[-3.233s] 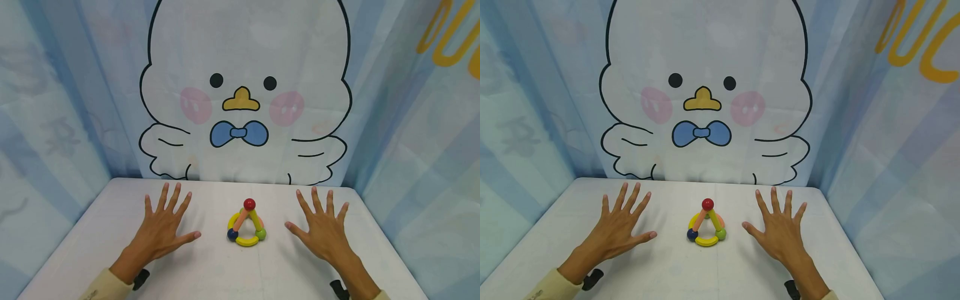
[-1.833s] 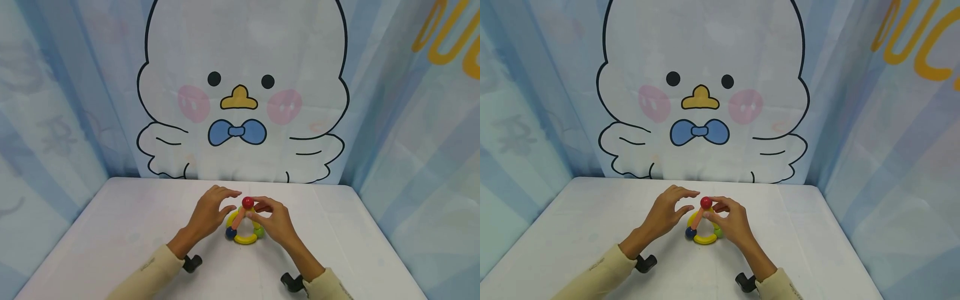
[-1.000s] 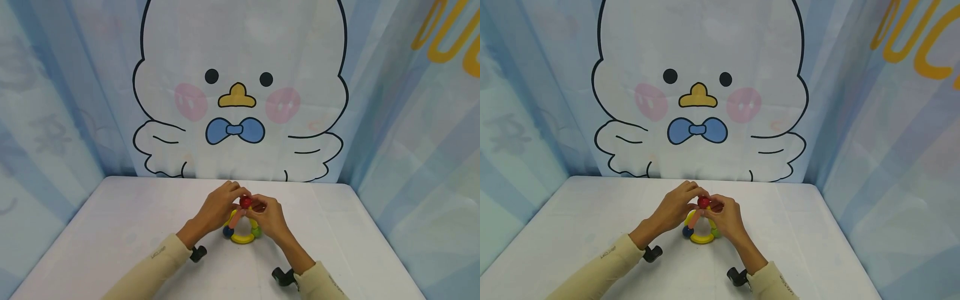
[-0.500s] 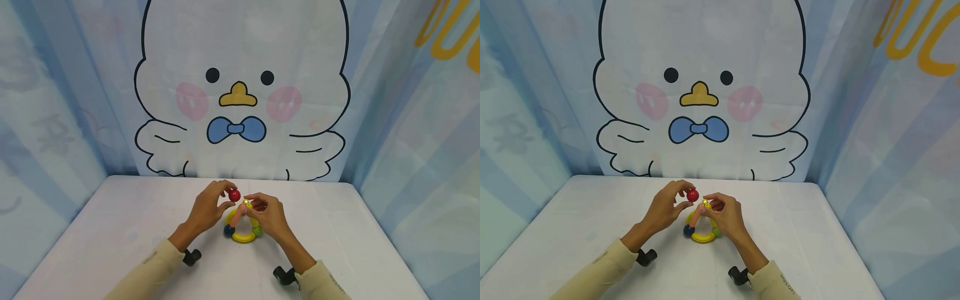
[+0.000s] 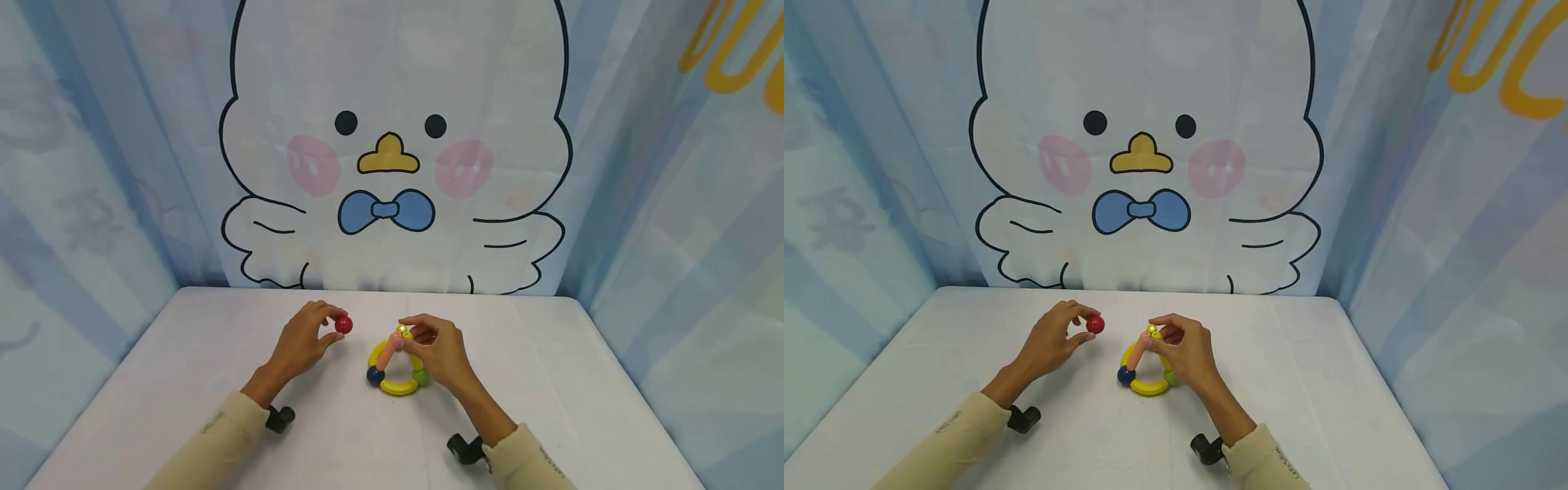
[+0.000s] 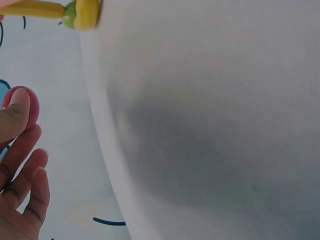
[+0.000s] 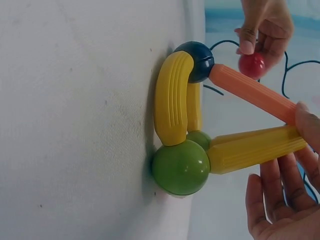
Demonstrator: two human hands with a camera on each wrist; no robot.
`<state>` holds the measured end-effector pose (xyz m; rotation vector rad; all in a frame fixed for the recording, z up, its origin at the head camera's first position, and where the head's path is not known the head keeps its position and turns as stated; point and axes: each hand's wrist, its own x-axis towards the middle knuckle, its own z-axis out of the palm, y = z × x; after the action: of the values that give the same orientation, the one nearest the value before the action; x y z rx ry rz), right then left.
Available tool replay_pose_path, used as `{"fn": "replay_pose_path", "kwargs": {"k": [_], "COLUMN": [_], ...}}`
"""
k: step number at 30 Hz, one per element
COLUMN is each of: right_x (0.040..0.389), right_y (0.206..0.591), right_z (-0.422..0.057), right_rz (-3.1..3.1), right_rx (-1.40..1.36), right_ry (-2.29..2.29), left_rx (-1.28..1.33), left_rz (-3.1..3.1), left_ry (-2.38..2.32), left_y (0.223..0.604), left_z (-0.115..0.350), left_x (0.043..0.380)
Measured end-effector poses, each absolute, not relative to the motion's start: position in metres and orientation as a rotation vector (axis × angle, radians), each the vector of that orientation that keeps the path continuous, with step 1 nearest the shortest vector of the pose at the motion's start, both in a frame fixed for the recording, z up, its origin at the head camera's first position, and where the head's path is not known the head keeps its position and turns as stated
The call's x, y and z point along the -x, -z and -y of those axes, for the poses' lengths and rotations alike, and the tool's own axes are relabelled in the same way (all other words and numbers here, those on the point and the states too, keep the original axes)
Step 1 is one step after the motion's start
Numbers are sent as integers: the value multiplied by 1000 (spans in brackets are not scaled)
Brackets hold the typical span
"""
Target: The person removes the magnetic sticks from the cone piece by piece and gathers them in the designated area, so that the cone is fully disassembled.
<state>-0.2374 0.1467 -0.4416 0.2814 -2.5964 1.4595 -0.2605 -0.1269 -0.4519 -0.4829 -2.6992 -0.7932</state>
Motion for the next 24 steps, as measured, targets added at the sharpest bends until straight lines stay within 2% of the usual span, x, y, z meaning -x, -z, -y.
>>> {"fn": "replay_pose_path", "kwargs": {"k": [24], "right_x": [239], "right_y": [442], "right_z": [-149], "right_rz": [2577], "right_rx": [-293], "right_ry": [-1498], "left_rx": [265], "left_rz": [2948], "left_ry": [747], "left_y": [466], "left_z": [219], "left_x": [281]}}
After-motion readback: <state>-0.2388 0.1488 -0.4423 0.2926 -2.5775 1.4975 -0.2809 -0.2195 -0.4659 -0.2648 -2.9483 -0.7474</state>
